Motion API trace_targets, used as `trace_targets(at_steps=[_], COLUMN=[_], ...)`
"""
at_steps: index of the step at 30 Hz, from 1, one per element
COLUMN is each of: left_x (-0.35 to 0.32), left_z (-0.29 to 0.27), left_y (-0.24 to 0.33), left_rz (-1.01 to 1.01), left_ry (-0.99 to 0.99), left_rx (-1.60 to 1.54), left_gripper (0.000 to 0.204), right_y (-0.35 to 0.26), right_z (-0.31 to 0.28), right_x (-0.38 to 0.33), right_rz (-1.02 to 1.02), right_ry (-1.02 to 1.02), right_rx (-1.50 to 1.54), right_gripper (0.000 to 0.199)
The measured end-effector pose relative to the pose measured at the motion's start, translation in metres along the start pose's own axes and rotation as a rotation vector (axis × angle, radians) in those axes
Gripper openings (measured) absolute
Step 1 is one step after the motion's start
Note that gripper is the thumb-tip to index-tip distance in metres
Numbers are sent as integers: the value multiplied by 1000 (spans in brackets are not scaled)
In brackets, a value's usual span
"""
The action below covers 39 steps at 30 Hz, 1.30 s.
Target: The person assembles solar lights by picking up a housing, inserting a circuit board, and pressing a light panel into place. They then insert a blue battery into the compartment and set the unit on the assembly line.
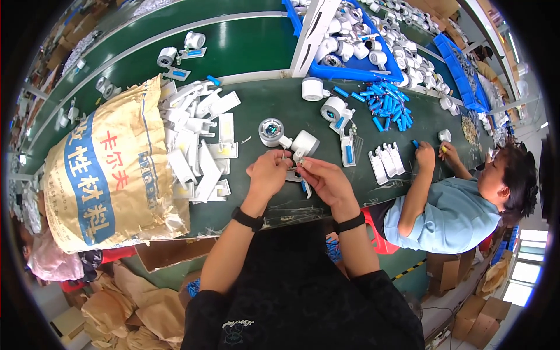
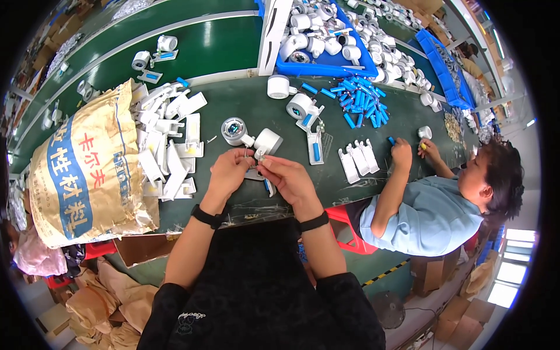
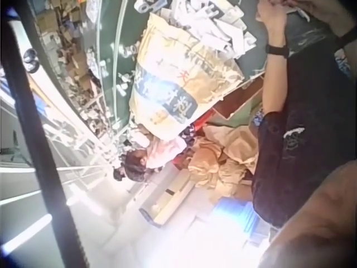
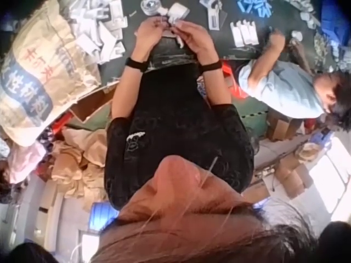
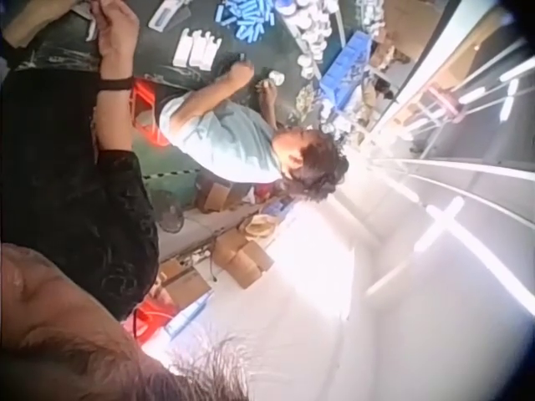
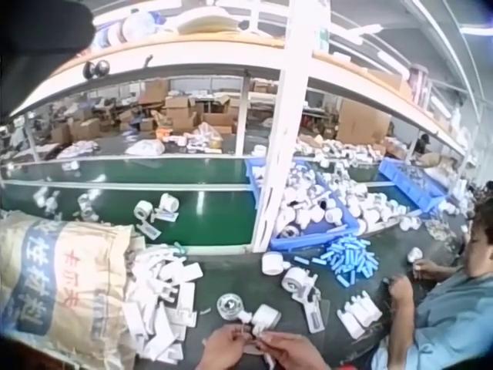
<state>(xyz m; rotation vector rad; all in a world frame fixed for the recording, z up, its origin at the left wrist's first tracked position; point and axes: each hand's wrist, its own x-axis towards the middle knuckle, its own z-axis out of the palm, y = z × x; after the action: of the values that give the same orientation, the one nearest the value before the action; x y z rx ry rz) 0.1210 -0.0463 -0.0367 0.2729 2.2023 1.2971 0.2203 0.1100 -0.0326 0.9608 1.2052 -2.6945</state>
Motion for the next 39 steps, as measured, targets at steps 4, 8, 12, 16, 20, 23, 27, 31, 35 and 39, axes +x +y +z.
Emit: trace_targets(at_steps=[4,8,12,16,20,23,27,31,35,39], left_x=[0,1,1,0,0,1,2,2,3,3], left_z=[0,1,-1,-1,0,2,4,3,0,-1], left_y=[0,0,1,2,1,-3,-3,0,3,2], left_rz=[-5,-10,-7,-1,-14,-6,-6,-7,-10,-7], left_ry=[1,3,4,5,8,3,6,9,3,7], left_rx=[1,-3,-15,-15,-21,-21,15,45,41,36], left_gripper=[28,28,28,28,27,27,27,26,26,27], right_y=[4,5,4,3,4,8,8,9,8,8], right_z=[-7,-6,-8,-8,-8,-10,-10,-11,-10,-8], right_x=[4,3,3,5,4,6,6,8,10,9], right_rz=[36,44,45,65,60,46,34,29,31,40], right_ry=[-19,-44,-69,-81,-68,-53,-27,-38,-47,-46], right_rx=[36,107,86,134,147,141,127,114,118,121], right_gripper=[32,33,34,32,30,29,27,26,27,27])
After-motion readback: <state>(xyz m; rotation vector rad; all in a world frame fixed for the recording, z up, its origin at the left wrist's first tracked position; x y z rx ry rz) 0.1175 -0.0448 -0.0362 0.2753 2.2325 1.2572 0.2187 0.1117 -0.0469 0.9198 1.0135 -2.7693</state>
